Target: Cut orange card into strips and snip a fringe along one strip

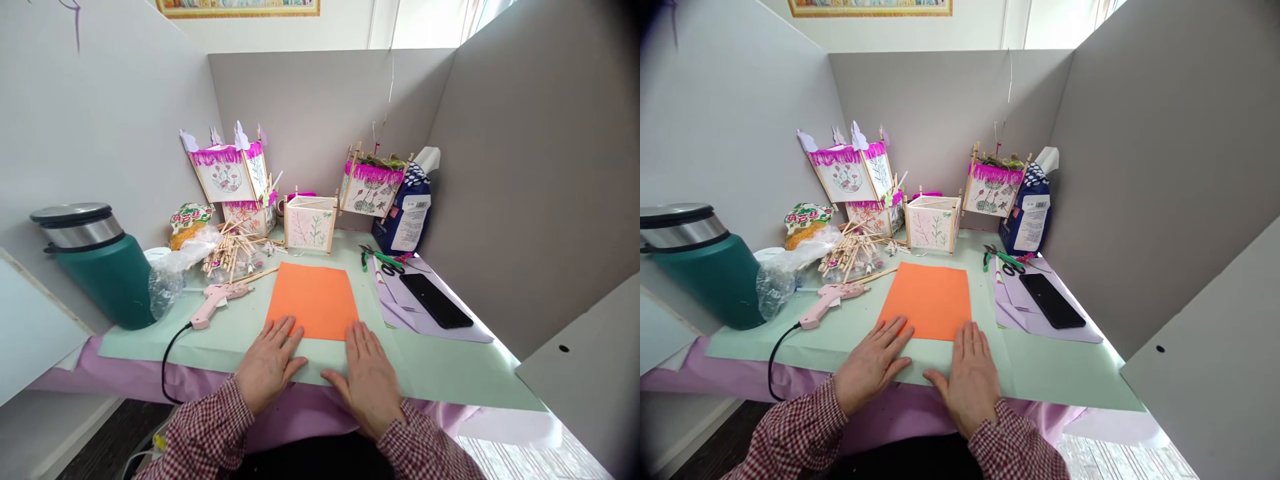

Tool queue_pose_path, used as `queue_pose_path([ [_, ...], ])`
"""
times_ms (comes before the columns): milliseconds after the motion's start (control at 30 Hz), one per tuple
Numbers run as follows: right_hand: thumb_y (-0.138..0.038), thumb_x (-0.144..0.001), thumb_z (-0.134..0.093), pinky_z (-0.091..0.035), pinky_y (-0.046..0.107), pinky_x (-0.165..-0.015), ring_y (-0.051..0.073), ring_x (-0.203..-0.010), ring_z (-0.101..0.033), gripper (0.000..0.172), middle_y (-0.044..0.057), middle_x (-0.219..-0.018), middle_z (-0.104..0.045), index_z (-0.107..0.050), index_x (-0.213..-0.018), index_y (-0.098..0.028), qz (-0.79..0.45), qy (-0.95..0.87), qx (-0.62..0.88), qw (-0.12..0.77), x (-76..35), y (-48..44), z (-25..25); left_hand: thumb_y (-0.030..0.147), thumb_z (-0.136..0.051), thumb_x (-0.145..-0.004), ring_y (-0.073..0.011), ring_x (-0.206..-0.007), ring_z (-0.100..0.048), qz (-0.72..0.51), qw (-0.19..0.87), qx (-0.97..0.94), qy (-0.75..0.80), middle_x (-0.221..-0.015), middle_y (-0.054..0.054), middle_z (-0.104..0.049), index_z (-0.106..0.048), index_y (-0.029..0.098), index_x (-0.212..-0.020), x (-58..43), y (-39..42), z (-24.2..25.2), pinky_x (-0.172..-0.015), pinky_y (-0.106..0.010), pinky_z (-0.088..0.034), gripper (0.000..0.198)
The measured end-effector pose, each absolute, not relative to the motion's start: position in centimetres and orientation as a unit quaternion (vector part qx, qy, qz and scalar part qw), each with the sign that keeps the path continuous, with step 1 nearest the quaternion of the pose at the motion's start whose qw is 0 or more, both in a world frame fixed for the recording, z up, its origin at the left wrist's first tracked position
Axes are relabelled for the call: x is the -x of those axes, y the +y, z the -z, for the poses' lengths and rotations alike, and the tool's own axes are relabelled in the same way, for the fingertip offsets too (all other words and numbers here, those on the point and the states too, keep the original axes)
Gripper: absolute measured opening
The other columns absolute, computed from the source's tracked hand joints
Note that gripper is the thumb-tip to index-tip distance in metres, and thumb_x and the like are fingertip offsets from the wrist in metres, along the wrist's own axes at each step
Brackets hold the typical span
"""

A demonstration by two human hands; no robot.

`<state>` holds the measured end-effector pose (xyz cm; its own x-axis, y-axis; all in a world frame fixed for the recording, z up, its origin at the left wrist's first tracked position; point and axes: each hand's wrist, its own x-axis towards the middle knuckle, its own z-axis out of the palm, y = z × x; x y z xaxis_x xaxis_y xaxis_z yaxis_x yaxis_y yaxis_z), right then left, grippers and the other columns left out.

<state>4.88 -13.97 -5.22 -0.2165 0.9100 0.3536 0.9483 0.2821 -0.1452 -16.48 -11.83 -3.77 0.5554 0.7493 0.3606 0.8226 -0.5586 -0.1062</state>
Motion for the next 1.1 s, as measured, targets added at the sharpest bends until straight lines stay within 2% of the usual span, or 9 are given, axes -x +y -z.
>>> queue_pose_path([
  [133, -0.063, -0.079, -0.034, -0.025, 0.046, -0.102, 0.032, -0.124, -0.032, 0.079, 0.022, -0.131, -0.039, -0.044, -0.124, 0.001, 0.106, -0.786, 0.579, 0.191, -6.7, -13.9, 5.2, 0.038, -0.036, -0.088, -0.0226, -0.121, -0.039, 0.144, 0.117, 0.867, -0.462, -0.131, -0.012, -0.044, -0.043, 0.012, -0.125, 17.0, -11.5, 2.9, -0.099, -0.041, -0.034, 0.047],
  [267, -0.047, -0.085, -0.039, -0.029, 0.048, -0.097, 0.028, -0.108, -0.049, 0.049, 0.015, -0.115, -0.057, -0.057, -0.11, -0.009, 0.13, -0.785, 0.572, 0.198, -7.5, -13.0, 3.4, 0.027, -0.043, -0.085, -0.0208, -0.111, -0.05, 0.137, 0.093, 0.862, -0.479, -0.121, -0.008, -0.055, -0.049, 0.016, -0.118, 16.8, -10.8, 1.3, -0.096, -0.041, -0.037, 0.035],
  [333, -0.04, -0.084, -0.044, -0.03, 0.047, -0.096, 0.026, -0.104, -0.051, 0.039, 0.012, -0.112, -0.059, -0.058, -0.107, -0.012, 0.139, -0.788, 0.561, 0.212, -7.6, -12.3, 2.6, 0.016, -0.043, -0.083, -0.0201, -0.109, -0.051, 0.131, 0.091, 0.865, -0.476, -0.118, -0.007, -0.057, -0.051, 0.017, -0.115, 16.6, -10.3, 0.6, -0.097, -0.041, -0.035, 0.033],
  [467, -0.031, -0.082, -0.05, -0.027, 0.046, -0.1, 0.024, -0.111, -0.047, 0.034, 0.01, -0.114, -0.059, -0.055, -0.111, -0.014, 0.148, -0.821, 0.502, 0.229, -7.2, -11.2, 2.1, 0.004, -0.04, -0.077, -0.0197, -0.107, -0.052, 0.108, 0.096, 0.879, -0.455, -0.115, -0.008, -0.058, -0.05, 0.017, -0.114, 16.1, -9.6, 0.0, -0.097, -0.041, -0.033, 0.041],
  [533, -0.027, -0.082, -0.05, -0.033, 0.042, -0.096, 0.022, -0.107, -0.05, 0.031, 0.008, -0.112, -0.06, -0.054, -0.11, -0.015, 0.139, -0.834, 0.486, 0.223, -6.9, -10.9, 2.2, 0.006, -0.04, -0.078, -0.0194, -0.103, -0.054, 0.104, 0.095, 0.879, -0.455, -0.112, -0.008, -0.06, -0.05, 0.017, -0.113, 15.9, -9.5, 0.0, -0.094, -0.04, -0.036, 0.038],
  [600, -0.025, -0.082, -0.05, -0.041, 0.036, -0.086, 0.019, -0.098, -0.055, 0.027, 0.006, -0.108, -0.062, -0.055, -0.107, -0.017, 0.128, -0.84, 0.486, 0.206, -6.6, -10.7, 2.1, 0.012, -0.041, -0.081, -0.019, -0.1, -0.056, 0.106, 0.092, 0.877, -0.46, -0.11, -0.008, -0.06, -0.05, 0.018, -0.112, 15.9, -9.4, 0.0, -0.091, -0.038, -0.038, 0.033],
  [700, -0.026, -0.083, -0.049, -0.045, 0.032, -0.073, 0.018, -0.088, -0.057, 0.021, 0.005, -0.098, -0.064, -0.057, -0.102, -0.018, 0.117, -0.842, 0.496, 0.176, -6.5, -10.6, 1.6, 0.022, -0.044, -0.084, -0.0191, -0.099, -0.056, 0.109, 0.082, 0.872, -0.469, -0.11, -0.007, -0.06, -0.049, 0.019, -0.114, 16.1, -9.2, -0.3, -0.091, -0.038, -0.037, 0.03],
  [867, -0.029, -0.082, -0.051, -0.042, 0.032, -0.071, 0.018, -0.084, -0.057, 0.021, 0.003, -0.092, -0.065, -0.056, -0.1, -0.019, 0.116, -0.85, 0.488, 0.159, -6.5, -10.2, 0.7, 0.025, -0.046, -0.084, -0.0198, -0.102, -0.054, 0.104, 0.072, 0.874, -0.47, -0.112, -0.007, -0.059, -0.045, 0.019, -0.119, 16.1, -8.7, -0.8, -0.096, -0.042, -0.031, 0.036],
  [1100, -0.027, -0.085, -0.046, -0.038, 0.032, -0.078, 0.018, -0.091, -0.054, 0.022, 0.006, -0.103, -0.063, -0.056, -0.103, -0.019, 0.139, -0.845, 0.466, 0.222, -6.2, -9.8, 1.0, 0.029, -0.046, -0.083, -0.0191, -0.099, -0.055, 0.126, 0.069, 0.871, -0.471, -0.107, -0.006, -0.06, -0.048, 0.02, -0.114, 15.7, -8.6, -0.5, -0.096, -0.042, -0.03, 0.031],
])
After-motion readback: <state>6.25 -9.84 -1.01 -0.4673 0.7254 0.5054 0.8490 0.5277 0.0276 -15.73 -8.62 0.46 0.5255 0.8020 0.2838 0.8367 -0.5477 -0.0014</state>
